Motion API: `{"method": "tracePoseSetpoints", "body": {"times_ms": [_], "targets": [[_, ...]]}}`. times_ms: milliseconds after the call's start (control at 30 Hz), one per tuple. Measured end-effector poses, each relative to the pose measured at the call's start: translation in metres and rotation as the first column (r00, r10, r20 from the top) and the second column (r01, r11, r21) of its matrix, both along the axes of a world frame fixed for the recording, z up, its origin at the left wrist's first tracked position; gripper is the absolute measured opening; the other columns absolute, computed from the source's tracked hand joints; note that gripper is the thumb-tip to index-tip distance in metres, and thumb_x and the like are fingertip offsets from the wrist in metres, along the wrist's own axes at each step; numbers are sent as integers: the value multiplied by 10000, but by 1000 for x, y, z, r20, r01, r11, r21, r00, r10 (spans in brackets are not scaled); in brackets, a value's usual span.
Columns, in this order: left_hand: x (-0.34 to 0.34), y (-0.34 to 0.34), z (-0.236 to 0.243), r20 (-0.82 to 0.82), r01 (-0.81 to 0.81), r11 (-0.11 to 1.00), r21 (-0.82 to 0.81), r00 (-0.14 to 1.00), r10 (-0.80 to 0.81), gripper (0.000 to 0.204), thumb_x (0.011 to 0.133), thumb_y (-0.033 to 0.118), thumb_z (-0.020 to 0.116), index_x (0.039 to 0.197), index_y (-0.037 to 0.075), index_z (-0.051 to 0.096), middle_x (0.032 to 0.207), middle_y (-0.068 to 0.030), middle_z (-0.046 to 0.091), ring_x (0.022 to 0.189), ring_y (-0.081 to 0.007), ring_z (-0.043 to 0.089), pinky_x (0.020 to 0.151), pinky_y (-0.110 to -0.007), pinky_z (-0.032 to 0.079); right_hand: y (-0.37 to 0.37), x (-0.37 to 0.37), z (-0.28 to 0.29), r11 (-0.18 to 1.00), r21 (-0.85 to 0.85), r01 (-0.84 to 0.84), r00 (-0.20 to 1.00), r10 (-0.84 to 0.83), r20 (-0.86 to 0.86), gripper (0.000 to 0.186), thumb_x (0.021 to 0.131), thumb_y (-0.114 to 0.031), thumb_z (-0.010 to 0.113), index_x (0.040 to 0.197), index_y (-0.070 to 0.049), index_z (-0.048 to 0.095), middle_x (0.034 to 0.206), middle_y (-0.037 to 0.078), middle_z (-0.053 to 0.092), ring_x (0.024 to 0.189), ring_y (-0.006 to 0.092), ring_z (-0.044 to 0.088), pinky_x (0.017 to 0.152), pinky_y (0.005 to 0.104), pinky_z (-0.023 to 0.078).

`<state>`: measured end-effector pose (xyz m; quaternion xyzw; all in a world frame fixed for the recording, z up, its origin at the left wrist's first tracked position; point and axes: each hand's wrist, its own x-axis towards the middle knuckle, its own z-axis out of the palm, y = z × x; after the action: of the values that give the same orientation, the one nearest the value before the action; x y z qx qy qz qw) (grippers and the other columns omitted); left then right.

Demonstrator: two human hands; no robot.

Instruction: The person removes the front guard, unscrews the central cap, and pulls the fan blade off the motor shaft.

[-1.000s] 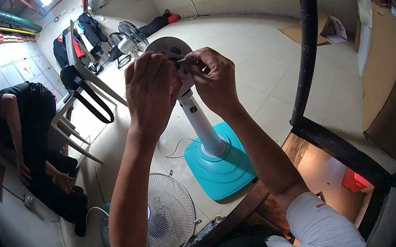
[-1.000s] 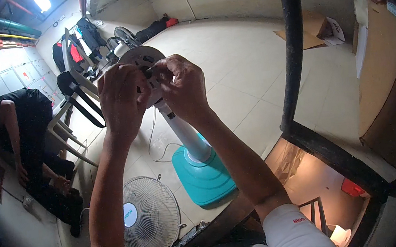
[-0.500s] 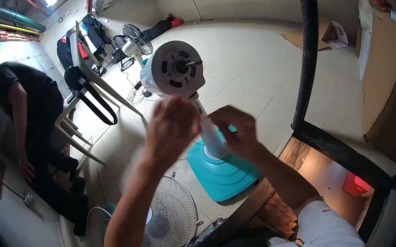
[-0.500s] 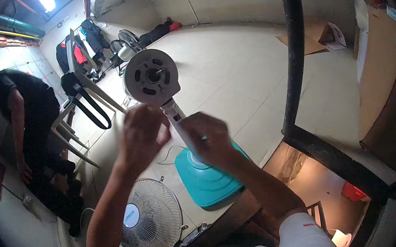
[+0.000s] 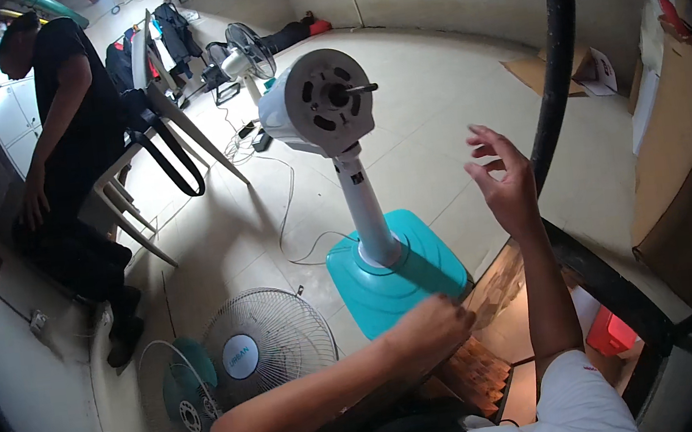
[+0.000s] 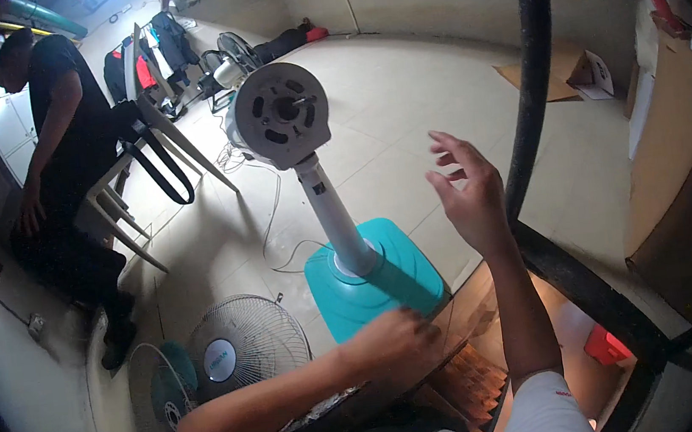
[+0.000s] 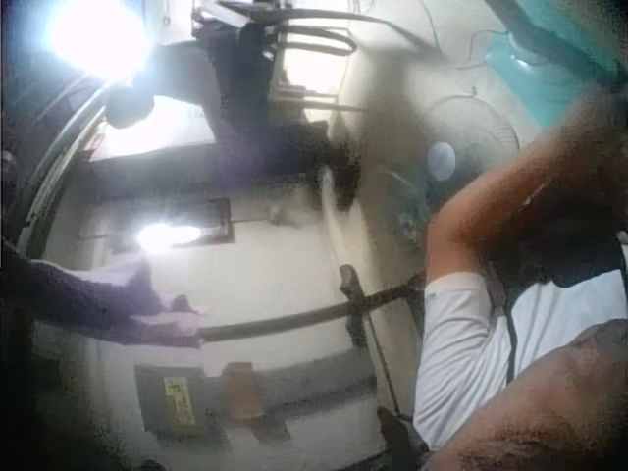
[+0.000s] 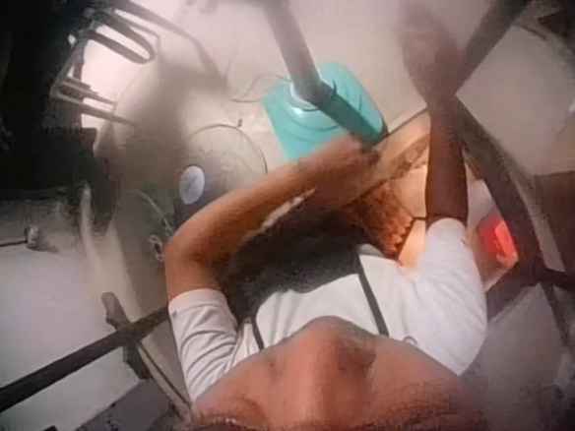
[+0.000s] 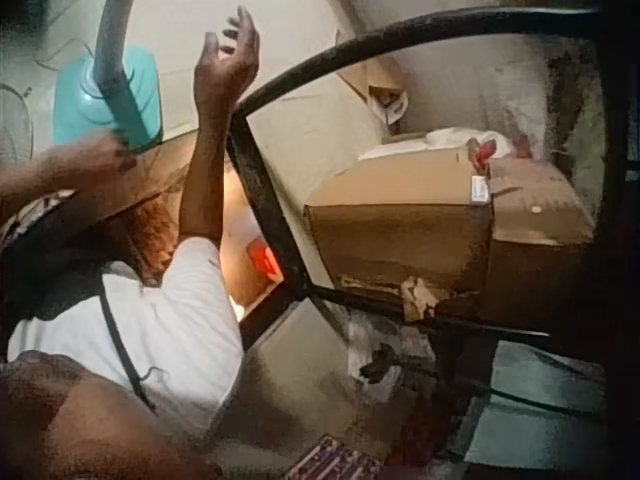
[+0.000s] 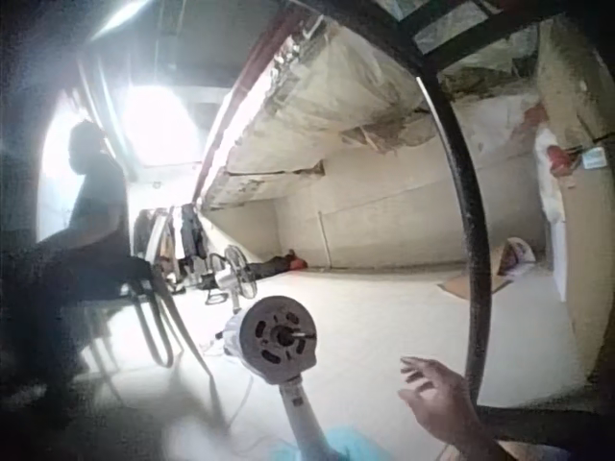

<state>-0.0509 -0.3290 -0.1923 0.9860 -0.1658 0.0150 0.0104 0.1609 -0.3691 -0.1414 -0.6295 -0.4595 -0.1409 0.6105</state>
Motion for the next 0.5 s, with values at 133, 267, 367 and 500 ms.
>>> {"method": "tracePoseSetpoints", "body": {"times_ms": [133,267,367,500], "targets": [[9,31,29,122,-123,988,96,986,111,312,865,76,625,1160,17,708,1153,-156,714,1135,-302,662,1000,-417,511,-2,2,14,994,14,-107,988,105,111,127,943,-27,677,1038,2,758,991,149,767,883,232,753,780,327,589],[-14,69,66,514,-272,952,-142,802,306,207,775,12,765,977,54,752,1083,-102,730,1033,-263,696,850,-394,563,-10,-6,35,988,-41,-150,989,149,-27,119,936,-13,677,1021,-11,761,976,147,765,889,251,756,768,351,596],[-21,87,120,744,-397,900,-181,544,389,179,791,19,791,960,62,746,896,-74,711,843,-256,699,769,-369,566,-19,28,14,989,131,65,976,-91,198,118,944,-13,670,1031,-15,750,991,140,756,884,236,752,741,347,601],[-25,105,180,834,-514,825,-234,330,442,256,796,28,824,1034,78,743,1001,-78,706,910,-238,688,791,-363,551,-40,92,-66,865,189,464,869,-486,90,149,927,-44,697,1074,-65,714,1052,110,707,897,260,716,770,345,588]]}}
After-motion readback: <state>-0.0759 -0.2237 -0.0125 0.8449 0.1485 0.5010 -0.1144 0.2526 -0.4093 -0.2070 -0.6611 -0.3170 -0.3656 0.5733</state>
